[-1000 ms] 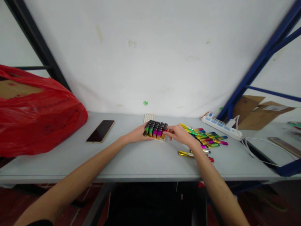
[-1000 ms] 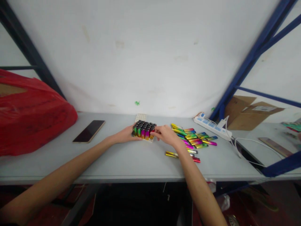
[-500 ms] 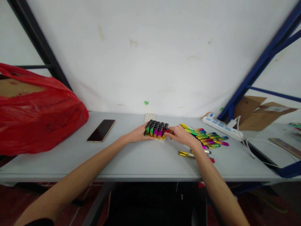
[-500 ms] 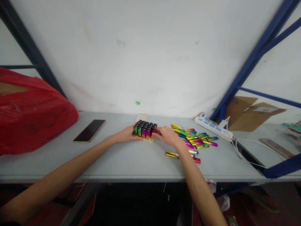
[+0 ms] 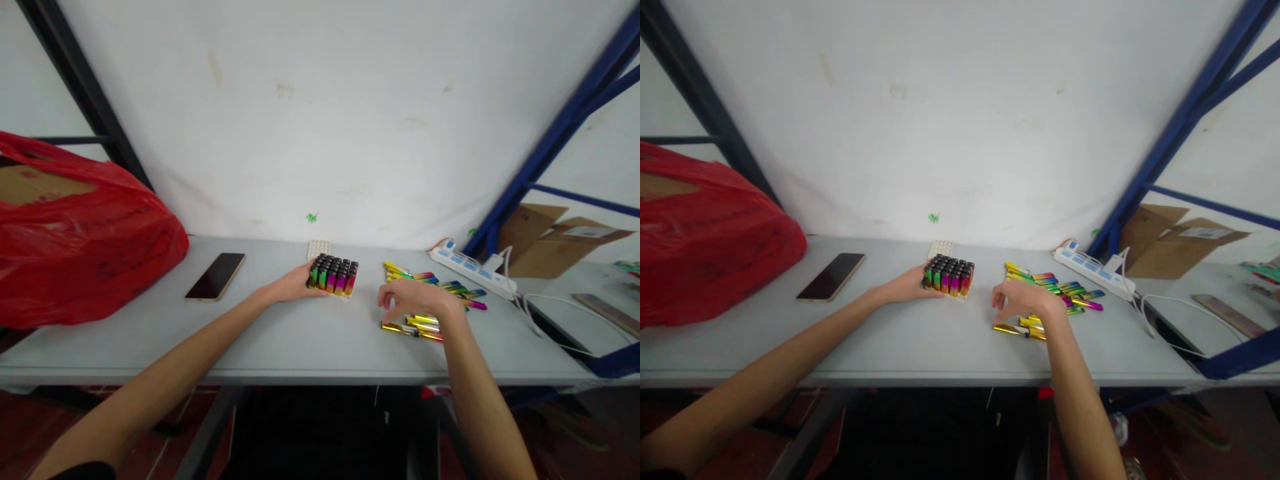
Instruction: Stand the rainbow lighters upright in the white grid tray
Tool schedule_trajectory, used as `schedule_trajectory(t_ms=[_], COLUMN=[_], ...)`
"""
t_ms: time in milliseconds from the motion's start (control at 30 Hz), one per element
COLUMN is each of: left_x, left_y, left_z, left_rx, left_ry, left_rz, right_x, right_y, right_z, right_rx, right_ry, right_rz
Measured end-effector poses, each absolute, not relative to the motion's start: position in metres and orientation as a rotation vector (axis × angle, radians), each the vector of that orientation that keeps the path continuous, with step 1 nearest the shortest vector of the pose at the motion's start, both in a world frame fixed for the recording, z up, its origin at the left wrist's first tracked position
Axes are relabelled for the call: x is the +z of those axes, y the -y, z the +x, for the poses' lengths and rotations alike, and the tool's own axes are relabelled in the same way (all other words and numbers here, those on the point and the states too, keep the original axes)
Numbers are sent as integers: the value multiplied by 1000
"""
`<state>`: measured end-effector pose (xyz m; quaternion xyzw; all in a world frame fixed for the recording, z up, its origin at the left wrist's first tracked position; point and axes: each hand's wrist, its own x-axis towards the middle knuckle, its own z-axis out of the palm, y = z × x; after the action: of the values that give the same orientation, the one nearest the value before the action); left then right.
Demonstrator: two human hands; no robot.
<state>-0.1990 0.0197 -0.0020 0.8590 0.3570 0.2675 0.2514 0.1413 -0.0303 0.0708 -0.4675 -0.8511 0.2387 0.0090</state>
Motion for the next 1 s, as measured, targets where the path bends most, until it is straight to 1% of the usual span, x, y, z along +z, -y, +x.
schedule_trajectory(t_ms=[133,267,333,500,700,800,1000], left_x=[-3,-2,-1,-2,-1,0,-3], left_y=[-21,-20,-19,-20,-19,-19,-20], left_z=[-200,-199,-198,-199,-198,-198,-199], left_rx=[734,754,755,740,753,764,760], left_ry=[-987,-951,-950,-969,-940,-912,-932], left_rz=[2324,2332,2335,2331,2338,2349,2340], right_x=[69,64,65,76,79,75,70], right_y=[37,34,31,26,21,19,19], right_z=[140,125,122,132,139,135,126], right_rx=[792,695,657,667,1019,1108,1242], right_ry=[2718,2716,2695,2572,2112,1890,1654], right_rz=[-1607,-1690,-1627,-1275,-1033,-998,-983])
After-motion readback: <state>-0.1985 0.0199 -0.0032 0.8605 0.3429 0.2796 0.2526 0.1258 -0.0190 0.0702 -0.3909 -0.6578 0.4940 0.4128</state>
